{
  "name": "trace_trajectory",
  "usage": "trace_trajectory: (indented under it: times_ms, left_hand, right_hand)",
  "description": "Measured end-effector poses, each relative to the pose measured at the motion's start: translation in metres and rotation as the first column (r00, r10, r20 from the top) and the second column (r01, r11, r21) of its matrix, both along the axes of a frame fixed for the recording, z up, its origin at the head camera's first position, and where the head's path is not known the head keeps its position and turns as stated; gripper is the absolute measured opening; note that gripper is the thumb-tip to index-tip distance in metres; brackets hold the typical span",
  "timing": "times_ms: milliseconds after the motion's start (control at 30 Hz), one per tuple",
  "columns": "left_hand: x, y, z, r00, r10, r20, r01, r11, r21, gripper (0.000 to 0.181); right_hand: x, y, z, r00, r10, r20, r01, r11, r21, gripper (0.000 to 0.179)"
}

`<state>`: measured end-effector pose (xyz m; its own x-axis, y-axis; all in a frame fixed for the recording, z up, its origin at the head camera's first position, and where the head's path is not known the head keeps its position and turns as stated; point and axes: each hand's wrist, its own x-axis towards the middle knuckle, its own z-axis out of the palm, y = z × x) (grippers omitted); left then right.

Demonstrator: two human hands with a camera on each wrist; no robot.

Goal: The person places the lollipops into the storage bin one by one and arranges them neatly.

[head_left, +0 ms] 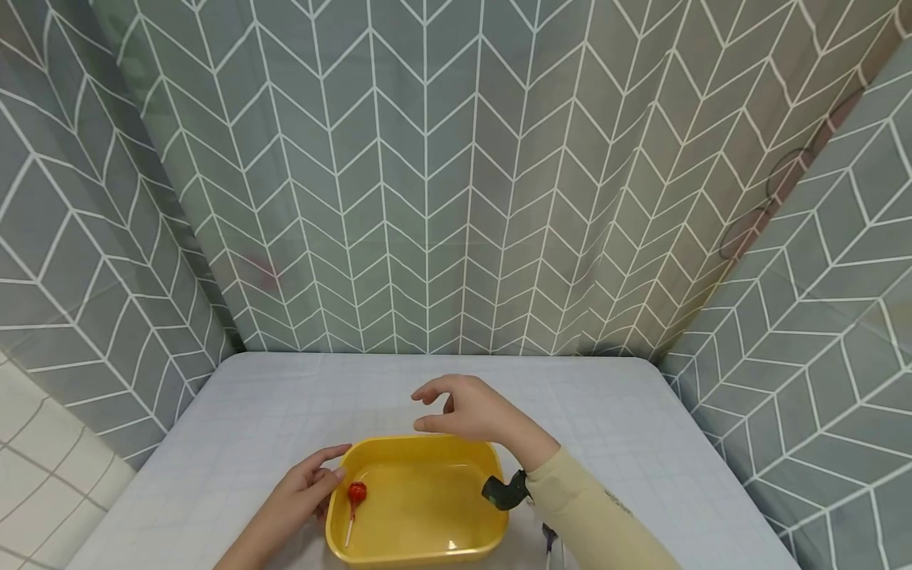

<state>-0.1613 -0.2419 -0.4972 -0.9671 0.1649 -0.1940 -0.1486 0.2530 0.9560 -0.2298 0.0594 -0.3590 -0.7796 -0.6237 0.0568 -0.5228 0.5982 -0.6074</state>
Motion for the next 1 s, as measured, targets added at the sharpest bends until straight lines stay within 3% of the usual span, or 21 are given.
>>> trace_trajectory:
  times_ms: [500, 1000]
  left_hand:
    - [0.001, 0.002, 0.001, 1.000, 0.012, -0.002, -0.013, 1.000, -0.016, 0.065]
    - [0.000, 0.005, 0.001, 0.999, 0.049, -0.007, -0.049, 0.998, -0.044, 0.062]
  right_hand:
    - [0.003, 0.055, 0.004, 0.995, -0.100, -0.004, 0.099, 0.989, -0.108, 0.033]
    - [0.012, 0.121, -0.009, 0.963, -0.264, 0.055, 0.269, 0.956, -0.119, 0.030]
